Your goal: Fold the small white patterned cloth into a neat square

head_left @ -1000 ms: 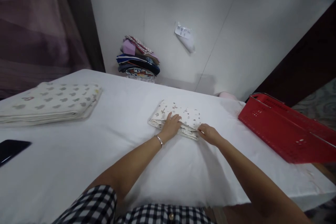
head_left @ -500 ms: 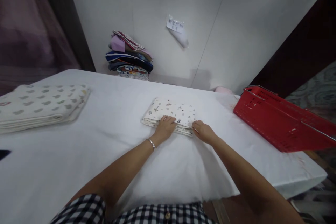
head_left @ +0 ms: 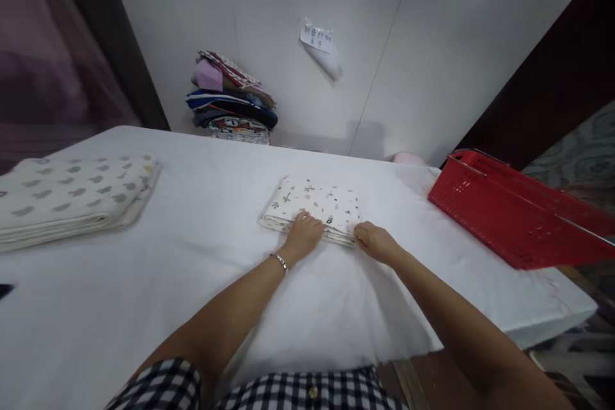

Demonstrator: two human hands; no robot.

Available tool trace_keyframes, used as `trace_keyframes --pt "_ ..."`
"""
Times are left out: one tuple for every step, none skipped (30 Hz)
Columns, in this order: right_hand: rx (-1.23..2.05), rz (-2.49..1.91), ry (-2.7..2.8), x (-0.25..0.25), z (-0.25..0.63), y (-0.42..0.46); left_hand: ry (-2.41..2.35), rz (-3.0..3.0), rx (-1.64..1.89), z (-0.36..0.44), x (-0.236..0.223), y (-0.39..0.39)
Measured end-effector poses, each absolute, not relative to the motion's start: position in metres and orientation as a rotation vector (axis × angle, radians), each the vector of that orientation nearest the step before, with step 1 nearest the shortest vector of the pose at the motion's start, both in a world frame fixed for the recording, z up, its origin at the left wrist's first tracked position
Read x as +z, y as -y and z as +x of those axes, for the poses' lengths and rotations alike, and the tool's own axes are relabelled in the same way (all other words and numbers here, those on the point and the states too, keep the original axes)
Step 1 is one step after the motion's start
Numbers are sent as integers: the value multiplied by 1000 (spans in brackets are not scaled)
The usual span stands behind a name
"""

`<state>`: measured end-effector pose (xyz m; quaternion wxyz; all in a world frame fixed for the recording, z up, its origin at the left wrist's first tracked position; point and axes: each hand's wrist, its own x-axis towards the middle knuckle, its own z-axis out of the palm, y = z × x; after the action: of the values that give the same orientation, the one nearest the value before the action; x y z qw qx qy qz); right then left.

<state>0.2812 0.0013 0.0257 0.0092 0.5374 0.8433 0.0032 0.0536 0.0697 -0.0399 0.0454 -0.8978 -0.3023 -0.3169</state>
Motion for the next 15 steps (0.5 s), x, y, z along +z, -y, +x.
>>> trace_keyframes --pt "4 1675 -2632 26 281 -1 924 -2744 -969 54 -41 -70" --pt "-3 1672 -2628 26 281 -1 926 -2747 -969 54 -41 -70" --pt "-8 1672 -2623 27 281 -1 932 -2750 -967 54 -42 -70" --pt "-7 1675 -2619 27 281 -1 940 -2754 -962 54 -42 -70" --pt "-3 1677 -2614 28 280 -1 951 -2758 -953 54 -42 -70" --pt "3 1677 -2612 29 280 -1 965 -2760 -941 54 -42 -70" --pt "8 1675 -2610 30 278 -3 980 -2759 -923 55 -42 -69" --pt "14 1674 -2607 31 277 -4 1000 -2756 -905 55 -41 -69" --pt "19 1676 -2605 33 274 -7 1027 -2751 -889 56 -40 -68" --pt "22 1682 -2610 35 270 -10 1054 -2747 -879 57 -39 -68" --pt "24 1697 -2632 36 266 -14 1077 -2746 -872 57 -38 -67" --pt "23 1718 -2674 35 260 -19 1089 -2747 -866 58 -37 -66" --pt "15 1740 -2735 33 254 -23 1089 -2753 -858 58 -37 -66" --pt "2 1759 -2806 30 248 -27 1078 -2762 -844 59 -37 -65" --pt "-13 1769 -2874 24 241 -30 1063 -2771 -828 58 -36 -65"
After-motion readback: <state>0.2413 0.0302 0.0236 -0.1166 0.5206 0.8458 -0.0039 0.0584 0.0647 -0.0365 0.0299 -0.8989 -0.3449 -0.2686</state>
